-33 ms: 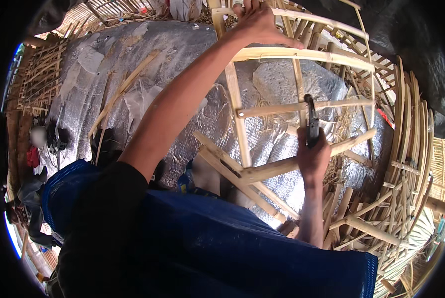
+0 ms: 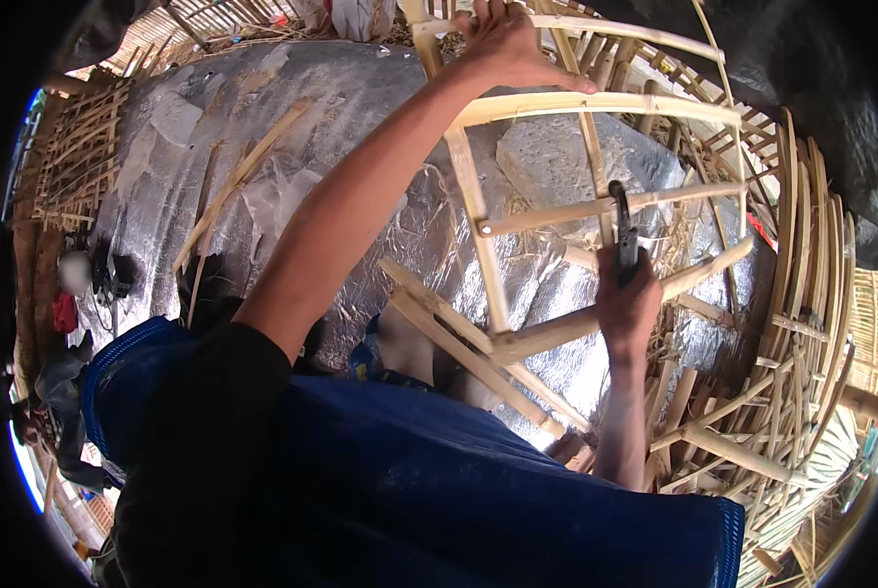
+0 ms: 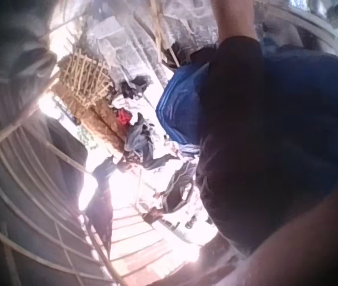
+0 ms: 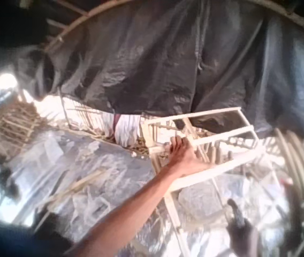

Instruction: The person uses a hammer to drive nails into a wooden grid frame while holding it steady on a construction surface.

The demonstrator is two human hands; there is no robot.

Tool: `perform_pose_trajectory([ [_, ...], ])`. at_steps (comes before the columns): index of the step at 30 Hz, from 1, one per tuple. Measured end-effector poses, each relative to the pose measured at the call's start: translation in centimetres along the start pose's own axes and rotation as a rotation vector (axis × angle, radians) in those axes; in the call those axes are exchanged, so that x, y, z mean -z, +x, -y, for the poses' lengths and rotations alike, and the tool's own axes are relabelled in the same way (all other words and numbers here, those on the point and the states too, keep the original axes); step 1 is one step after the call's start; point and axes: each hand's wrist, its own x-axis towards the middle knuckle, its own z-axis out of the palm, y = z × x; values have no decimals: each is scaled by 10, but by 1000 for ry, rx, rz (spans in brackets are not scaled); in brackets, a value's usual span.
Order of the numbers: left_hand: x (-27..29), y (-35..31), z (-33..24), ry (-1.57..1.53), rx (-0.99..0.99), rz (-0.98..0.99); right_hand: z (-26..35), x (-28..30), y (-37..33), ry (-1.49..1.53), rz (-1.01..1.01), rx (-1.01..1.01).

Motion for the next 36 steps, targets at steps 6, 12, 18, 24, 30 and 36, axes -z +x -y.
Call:
perform_pose_trajectory([
  [6,7,-27,-41,-127,466,600,-81,53,20,-217,-99,100],
  [12,-12,-106,-60,-304,484,686,-148,67,-31,-246,11,70],
  [18,-30,-132,-69,-342,579,923,-164,68,-70,-309,13,37],
  [24,11,-105,-75,-93,204,940,-167,49,-78,-280,-106,80],
  [30,11,-59,-37,207,267,649,-96,59,-70,-385,-197,82],
  [36,-16,-69,27,-440,729,875,-39,47,-31,-26,-42,-234],
])
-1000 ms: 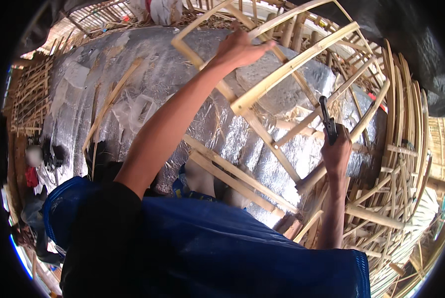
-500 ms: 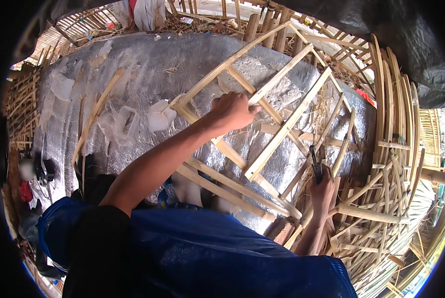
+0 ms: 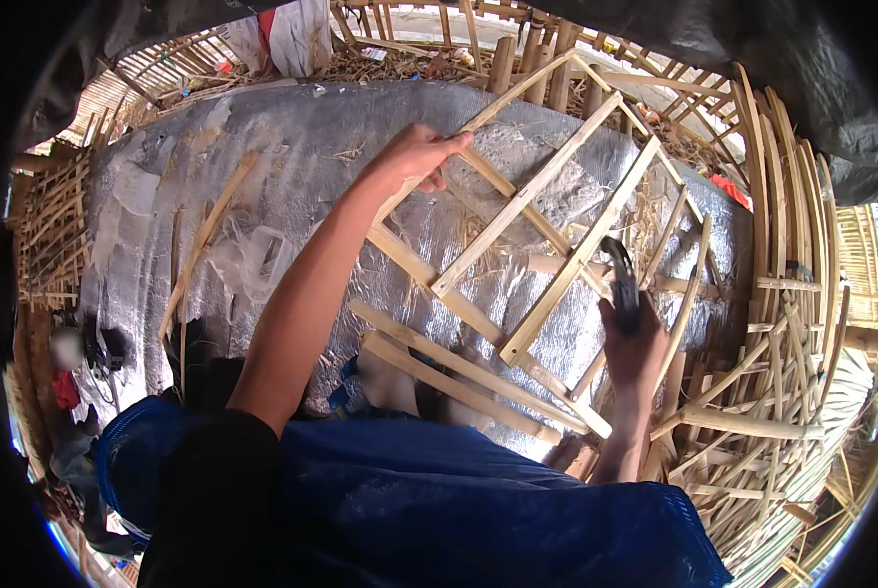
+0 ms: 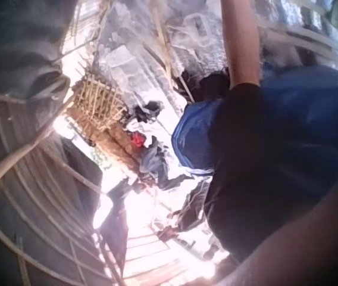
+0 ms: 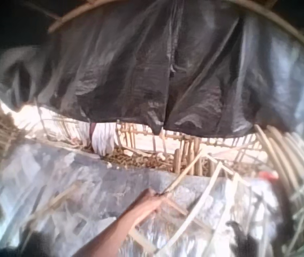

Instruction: The person uses a hammer to drive nails into a wooden grid frame while holding it steady on a construction surface.

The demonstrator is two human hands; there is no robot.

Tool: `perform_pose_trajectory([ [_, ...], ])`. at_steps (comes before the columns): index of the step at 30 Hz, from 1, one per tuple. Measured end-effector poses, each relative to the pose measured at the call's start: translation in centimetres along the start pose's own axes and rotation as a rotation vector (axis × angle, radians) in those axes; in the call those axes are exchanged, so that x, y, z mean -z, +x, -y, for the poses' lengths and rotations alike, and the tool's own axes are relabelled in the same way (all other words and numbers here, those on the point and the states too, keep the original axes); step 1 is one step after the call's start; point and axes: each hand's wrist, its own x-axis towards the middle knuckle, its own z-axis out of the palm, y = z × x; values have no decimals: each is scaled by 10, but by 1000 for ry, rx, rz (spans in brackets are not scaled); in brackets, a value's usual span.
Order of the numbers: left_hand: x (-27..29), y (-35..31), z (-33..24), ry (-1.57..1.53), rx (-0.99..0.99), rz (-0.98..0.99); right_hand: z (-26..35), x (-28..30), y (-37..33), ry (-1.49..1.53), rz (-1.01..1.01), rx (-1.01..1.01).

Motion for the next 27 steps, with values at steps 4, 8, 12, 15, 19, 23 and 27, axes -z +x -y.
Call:
perform_pose_trajectory([
  [4,-5,-1,1,-242,-15,-17,45,-5,17,-45,141,118],
  [8,-4,5,17,-287,-43,35,78,-15,14,106,65,231],
  [12,-10,11,5,-115,16,-51,64,-33,50,-185,108,440],
  [15,-7,15,6,-102,-26,-10,71,-28,53,-87,45,465],
  [19,-15,17,2,-5,-73,-54,47,-47,68,-135,35,636],
  [23,-13,11,8,49,-107,-125,69,-38,60,-178,-5,620],
  [27,-13,16,9,26,-170,-111,52,-58,52,-111,1,659],
])
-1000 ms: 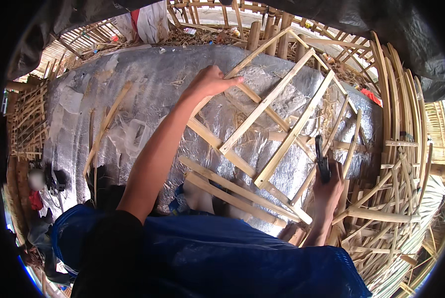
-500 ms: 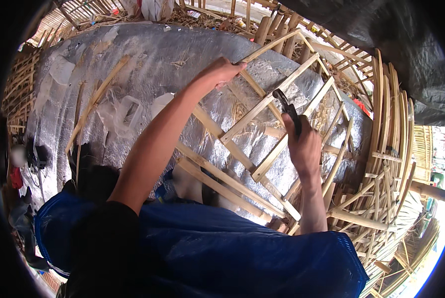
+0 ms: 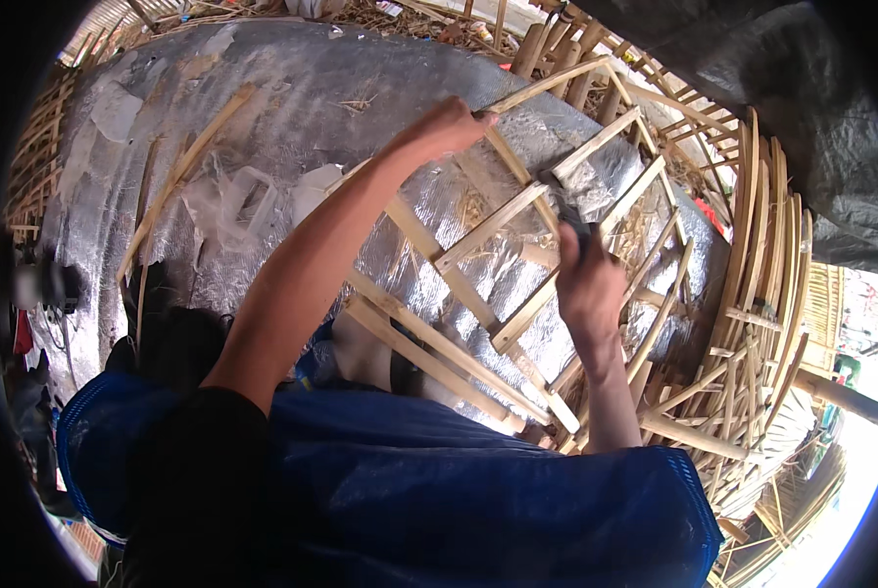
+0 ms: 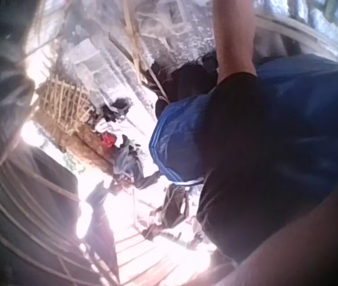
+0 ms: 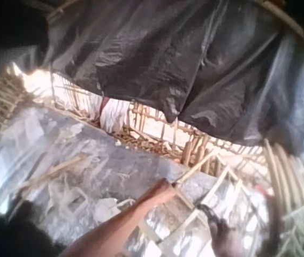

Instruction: The person uses a hammer to drive nails into a wooden grid frame while holding it steady on a construction surface.

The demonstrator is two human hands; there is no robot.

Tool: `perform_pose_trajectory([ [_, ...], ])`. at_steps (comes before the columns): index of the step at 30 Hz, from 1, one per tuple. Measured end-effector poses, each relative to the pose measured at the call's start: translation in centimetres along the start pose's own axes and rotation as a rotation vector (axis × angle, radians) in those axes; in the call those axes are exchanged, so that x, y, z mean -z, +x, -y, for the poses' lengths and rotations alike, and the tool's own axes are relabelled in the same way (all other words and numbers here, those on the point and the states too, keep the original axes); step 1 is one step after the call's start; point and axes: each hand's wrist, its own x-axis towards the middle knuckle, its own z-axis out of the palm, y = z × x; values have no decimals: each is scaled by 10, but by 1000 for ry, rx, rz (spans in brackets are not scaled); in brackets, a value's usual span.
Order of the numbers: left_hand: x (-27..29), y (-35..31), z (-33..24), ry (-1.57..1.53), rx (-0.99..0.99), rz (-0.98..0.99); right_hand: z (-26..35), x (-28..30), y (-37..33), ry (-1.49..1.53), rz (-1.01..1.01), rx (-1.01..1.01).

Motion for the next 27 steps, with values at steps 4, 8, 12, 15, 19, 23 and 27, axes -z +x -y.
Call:
perform_pose_trajectory([
  [4,-7,6,8,29,-17,-19,-4,17,3,-44,30,-263],
  [8,-5,6,2,59,-28,-8,-6,20,-4,208,-128,-341],
  [12,-1,2,1,130,-7,-54,10,2,11,-136,118,-267],
  [15,-3,1,3,132,19,-49,21,17,12,10,13,-311],
  [19,-2,-3,-3,69,-23,-48,11,16,5,186,-163,-243],
  [23,-5,0,2,59,-140,-51,-4,3,13,-52,95,-258],
  [27,-1,2,6,82,14,-7,23,27,17,158,-124,-408],
])
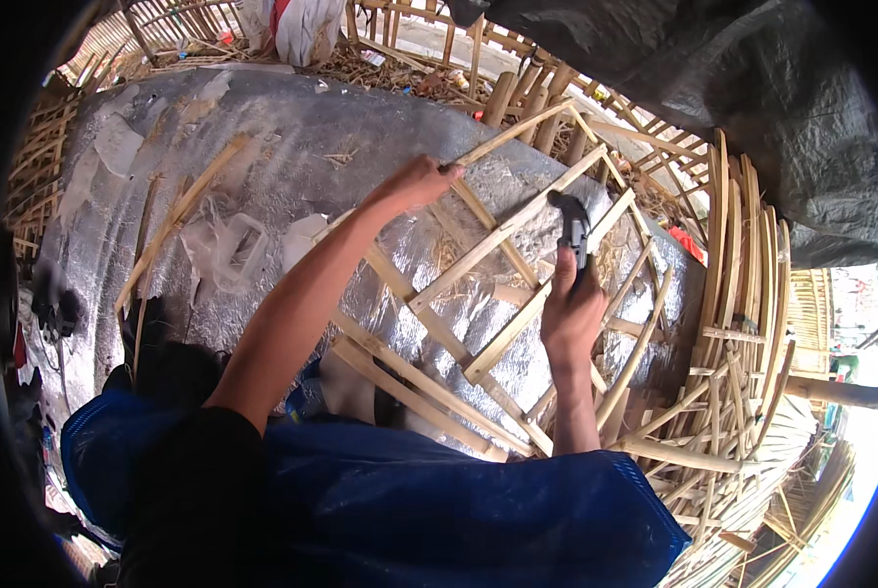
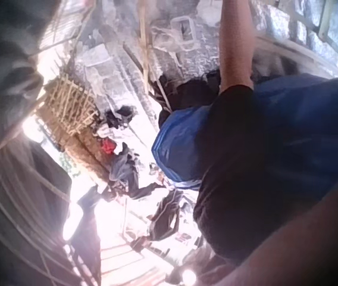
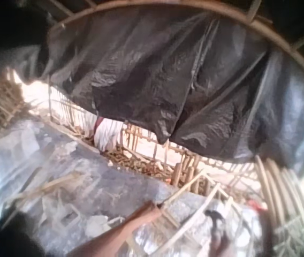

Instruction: The person uses a hammer to drive nails into a wooden grid frame while holding it steady on a construction surface.

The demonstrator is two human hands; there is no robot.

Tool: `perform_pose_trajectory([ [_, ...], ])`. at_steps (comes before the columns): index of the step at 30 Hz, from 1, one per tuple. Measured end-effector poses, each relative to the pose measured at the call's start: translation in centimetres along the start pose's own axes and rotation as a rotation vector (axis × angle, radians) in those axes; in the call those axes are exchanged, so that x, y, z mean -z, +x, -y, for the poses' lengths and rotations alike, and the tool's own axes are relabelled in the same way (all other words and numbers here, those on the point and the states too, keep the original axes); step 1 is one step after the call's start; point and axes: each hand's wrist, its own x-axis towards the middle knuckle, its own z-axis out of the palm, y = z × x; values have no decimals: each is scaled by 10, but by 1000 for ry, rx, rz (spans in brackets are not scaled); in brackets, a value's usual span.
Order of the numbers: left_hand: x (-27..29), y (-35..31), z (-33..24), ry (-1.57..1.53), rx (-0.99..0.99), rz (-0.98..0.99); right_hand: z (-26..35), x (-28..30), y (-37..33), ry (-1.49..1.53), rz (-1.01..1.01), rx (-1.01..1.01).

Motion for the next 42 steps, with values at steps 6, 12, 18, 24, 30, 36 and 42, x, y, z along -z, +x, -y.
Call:
perform_pose_trajectory([
  [6,-2,2,-1,36,-62,-53,-21,-5,8,-216,214,113],
  [12,-2,0,-7,-20,-1,-1,-34,-34,2,-245,200,114],
  [18,-3,2,-4,-4,31,-9,-46,-24,0,287,13,-46],
  [24,-3,2,1,43,-44,-59,-32,-19,4,-179,252,-77],
  [30,-21,-21,-39,573,-316,-533,-39,-24,-10,-272,193,-146],
  [36,-68,-54,-52,835,-325,-217,-38,-27,-11,-241,250,-233],
  [42,-76,-49,-42,698,-436,-259,-55,-26,-9,-241,181,-148],
])
